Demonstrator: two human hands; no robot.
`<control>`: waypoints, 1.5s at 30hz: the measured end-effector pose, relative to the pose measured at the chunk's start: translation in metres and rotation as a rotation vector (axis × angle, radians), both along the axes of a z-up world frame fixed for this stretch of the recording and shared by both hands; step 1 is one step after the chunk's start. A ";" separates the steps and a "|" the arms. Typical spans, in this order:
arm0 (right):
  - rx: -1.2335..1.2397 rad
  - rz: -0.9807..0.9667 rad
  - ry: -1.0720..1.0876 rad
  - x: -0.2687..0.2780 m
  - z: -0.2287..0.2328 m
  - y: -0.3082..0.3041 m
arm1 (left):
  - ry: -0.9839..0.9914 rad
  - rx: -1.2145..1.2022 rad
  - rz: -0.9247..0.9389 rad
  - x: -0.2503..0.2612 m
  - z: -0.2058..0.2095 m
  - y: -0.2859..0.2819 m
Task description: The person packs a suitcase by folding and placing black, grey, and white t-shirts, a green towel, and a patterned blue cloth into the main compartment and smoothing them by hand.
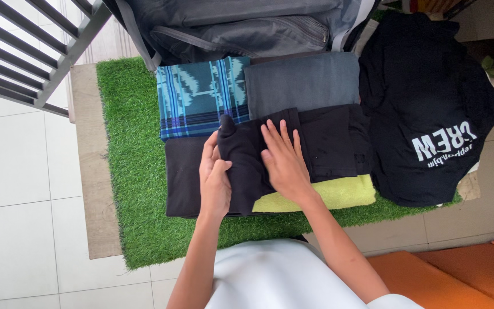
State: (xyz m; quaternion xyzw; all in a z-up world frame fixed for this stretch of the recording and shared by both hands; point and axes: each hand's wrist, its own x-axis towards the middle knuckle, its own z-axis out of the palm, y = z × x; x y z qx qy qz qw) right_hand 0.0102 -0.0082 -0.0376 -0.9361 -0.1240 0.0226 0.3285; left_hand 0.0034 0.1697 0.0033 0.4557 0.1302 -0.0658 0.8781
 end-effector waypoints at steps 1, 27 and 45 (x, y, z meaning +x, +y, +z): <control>0.247 -0.046 0.010 -0.003 0.003 -0.007 | 0.044 0.115 -0.051 -0.001 0.002 -0.006; 1.179 -0.309 0.291 0.025 0.008 -0.070 | -0.367 0.808 -0.272 -0.051 -0.003 -0.060; -0.057 0.197 0.128 0.119 0.025 -0.009 | -0.472 0.967 -0.397 -0.048 -0.018 -0.072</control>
